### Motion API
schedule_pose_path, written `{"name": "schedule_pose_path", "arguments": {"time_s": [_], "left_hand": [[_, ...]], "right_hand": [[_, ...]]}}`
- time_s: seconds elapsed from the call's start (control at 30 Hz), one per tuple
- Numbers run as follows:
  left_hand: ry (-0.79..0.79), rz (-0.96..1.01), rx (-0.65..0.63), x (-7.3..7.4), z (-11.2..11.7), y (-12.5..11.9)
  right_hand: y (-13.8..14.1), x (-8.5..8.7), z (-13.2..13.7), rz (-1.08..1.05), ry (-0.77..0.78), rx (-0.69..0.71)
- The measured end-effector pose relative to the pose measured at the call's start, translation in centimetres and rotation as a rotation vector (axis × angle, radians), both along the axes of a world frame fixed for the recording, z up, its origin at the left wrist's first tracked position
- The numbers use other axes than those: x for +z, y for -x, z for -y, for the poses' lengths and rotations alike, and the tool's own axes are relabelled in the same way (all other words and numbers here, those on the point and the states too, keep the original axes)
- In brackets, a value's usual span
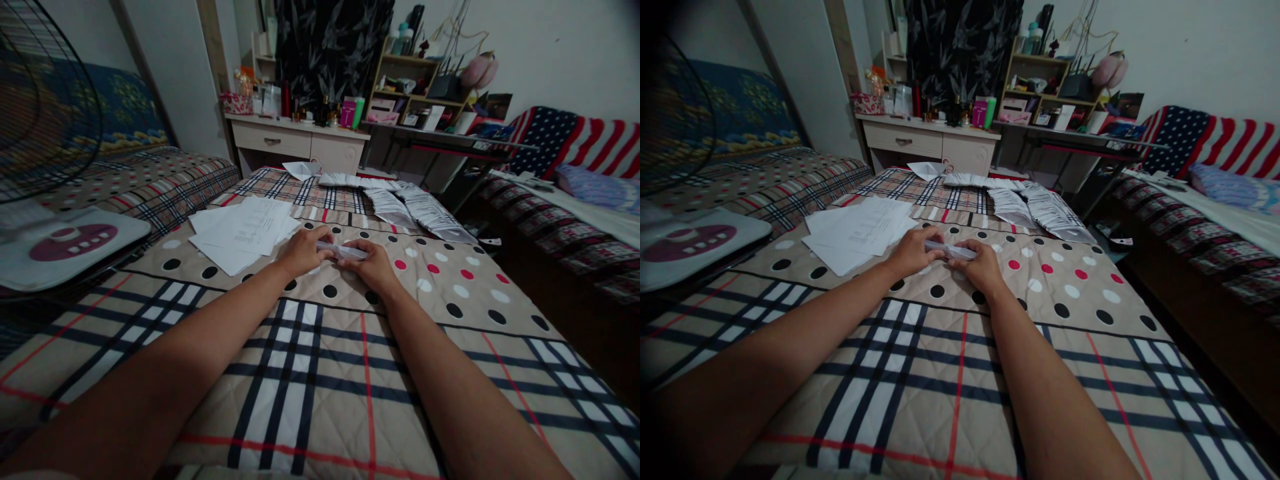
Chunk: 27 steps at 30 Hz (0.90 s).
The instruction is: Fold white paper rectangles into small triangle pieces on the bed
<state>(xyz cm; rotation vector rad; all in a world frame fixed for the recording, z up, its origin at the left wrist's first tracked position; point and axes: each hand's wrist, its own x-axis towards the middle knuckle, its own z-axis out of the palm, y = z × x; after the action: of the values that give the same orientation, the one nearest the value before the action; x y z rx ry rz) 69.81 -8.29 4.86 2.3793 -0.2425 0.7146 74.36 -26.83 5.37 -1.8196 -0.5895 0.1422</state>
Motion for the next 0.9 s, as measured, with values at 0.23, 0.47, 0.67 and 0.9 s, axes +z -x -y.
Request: {"name": "schedule_pose_path", "arguments": {"time_s": [0.23,0.47,0.67,0.9], "left_hand": [[0.169,-0.086,-0.083,-0.2,0.0,-0.6],[0.344,-0.158,-0.07,0.1,0.2,-0.8],[0.562,-0.175,-0.096,0.2,-0.2,-1.0],[0.926,-0.161,-0.062,0.1,0.0,-0.9]], "right_hand": [[-0.4,-0.3,-0.2,-0.036,-0.05,-0.101],[-0.6,-0.3,0.1,-0.078,-0.083,-0.159],[-1.5,-0.7,0.5,-0.078,-0.146,-0.114],[-1.1,-0.5,0.0,-0.134,-0.253,-0.237]]}}
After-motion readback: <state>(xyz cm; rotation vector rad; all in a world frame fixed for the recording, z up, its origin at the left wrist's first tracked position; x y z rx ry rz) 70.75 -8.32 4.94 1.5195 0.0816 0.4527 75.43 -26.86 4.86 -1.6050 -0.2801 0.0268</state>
